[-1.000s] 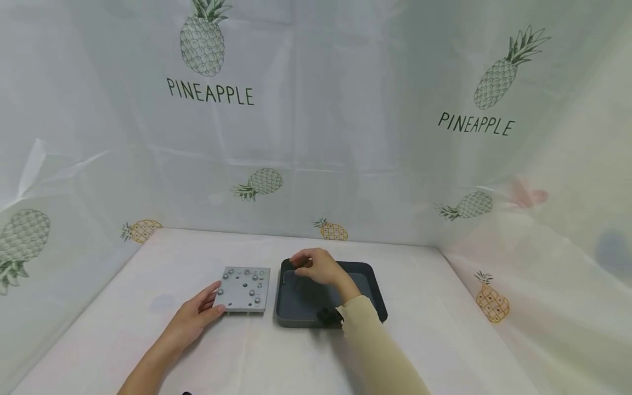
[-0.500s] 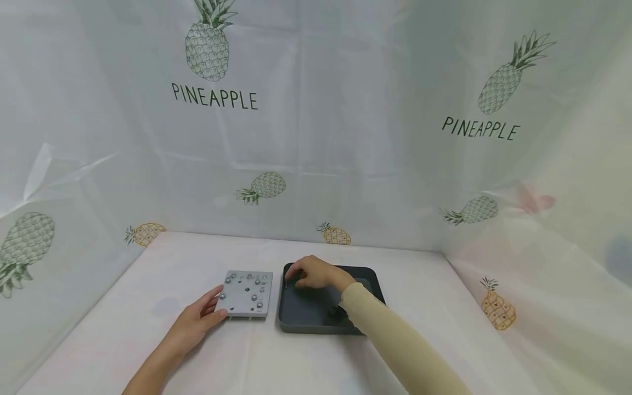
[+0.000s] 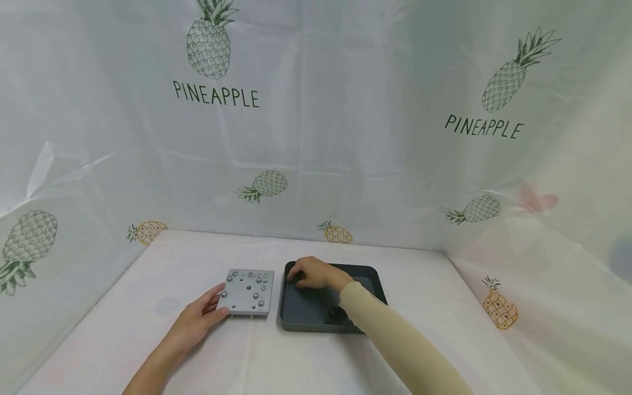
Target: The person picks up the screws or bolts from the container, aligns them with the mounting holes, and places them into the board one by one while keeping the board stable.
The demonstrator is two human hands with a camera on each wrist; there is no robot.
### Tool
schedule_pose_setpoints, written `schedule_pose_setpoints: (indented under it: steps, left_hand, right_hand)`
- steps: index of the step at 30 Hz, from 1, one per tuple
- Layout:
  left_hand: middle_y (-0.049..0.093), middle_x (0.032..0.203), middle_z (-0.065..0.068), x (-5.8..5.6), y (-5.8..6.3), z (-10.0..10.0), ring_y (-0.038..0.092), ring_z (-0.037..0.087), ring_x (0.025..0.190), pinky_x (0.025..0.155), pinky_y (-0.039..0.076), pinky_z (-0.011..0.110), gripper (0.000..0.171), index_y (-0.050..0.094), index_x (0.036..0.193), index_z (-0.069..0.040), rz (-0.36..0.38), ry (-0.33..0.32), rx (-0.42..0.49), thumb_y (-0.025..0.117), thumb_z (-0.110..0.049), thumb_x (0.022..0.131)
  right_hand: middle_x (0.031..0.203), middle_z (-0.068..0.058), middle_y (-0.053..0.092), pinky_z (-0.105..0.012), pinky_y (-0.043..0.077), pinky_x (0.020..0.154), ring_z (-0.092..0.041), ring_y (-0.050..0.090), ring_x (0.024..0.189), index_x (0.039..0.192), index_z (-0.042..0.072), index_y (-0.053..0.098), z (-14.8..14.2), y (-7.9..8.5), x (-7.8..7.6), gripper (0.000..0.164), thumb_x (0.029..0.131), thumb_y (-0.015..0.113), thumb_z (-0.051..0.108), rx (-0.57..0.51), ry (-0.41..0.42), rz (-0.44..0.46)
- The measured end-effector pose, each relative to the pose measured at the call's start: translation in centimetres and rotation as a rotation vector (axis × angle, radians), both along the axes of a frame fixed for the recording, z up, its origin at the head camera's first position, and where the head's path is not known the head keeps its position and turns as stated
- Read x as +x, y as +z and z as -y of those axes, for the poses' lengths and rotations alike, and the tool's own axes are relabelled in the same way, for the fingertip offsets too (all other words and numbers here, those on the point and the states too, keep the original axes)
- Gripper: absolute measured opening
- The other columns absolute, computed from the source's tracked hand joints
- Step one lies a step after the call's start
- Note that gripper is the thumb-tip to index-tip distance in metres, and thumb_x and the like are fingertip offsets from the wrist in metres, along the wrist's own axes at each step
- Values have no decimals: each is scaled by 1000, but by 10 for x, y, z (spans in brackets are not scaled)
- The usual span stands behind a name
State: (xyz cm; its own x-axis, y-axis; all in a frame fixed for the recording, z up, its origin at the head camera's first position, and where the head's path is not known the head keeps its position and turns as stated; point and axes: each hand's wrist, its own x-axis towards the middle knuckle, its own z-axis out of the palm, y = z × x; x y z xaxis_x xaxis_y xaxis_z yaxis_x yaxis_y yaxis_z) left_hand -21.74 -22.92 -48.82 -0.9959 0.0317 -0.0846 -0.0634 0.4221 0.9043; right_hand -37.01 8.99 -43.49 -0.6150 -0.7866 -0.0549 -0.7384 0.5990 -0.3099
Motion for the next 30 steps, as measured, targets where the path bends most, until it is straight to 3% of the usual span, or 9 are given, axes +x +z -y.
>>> schedule_pose_setpoints:
  steps: [6,12,24,30]
  left_hand:
    - [48,160,25,1,1,1,50,41,146,123,37,59,74,32,168,-12,-6,-5,15,68,-29,106]
    - [48,160,25,1,1,1,49,41,146,123,37,59,74,32,168,-12,-4,-6,10,68,-30,106]
    - [49,160,24,0,1,-1,50,40,146,123,36,60,75,32,168,-13,-2,0,-3,68,-33,105]
    - [49,160,24,0,0,0,50,40,146,124,35,61,76,32,168,-15,13,6,-2,69,-35,105]
  right_hand:
    - [119,0,73,-32,53,105,-13,65,111,118,16,80,3,-3,-2,22,96,79,10,36,25,-56]
    - [110,3,71,-27,54,94,-8,60,97,108,17,80,6,-2,0,16,93,82,11,74,41,-87]
    - [109,7,76,-24,56,96,-6,67,103,107,18,83,0,4,1,16,92,86,15,117,-25,-64]
    - [107,7,75,-23,56,95,-7,68,103,104,17,83,-1,3,3,14,91,86,11,98,8,-73]
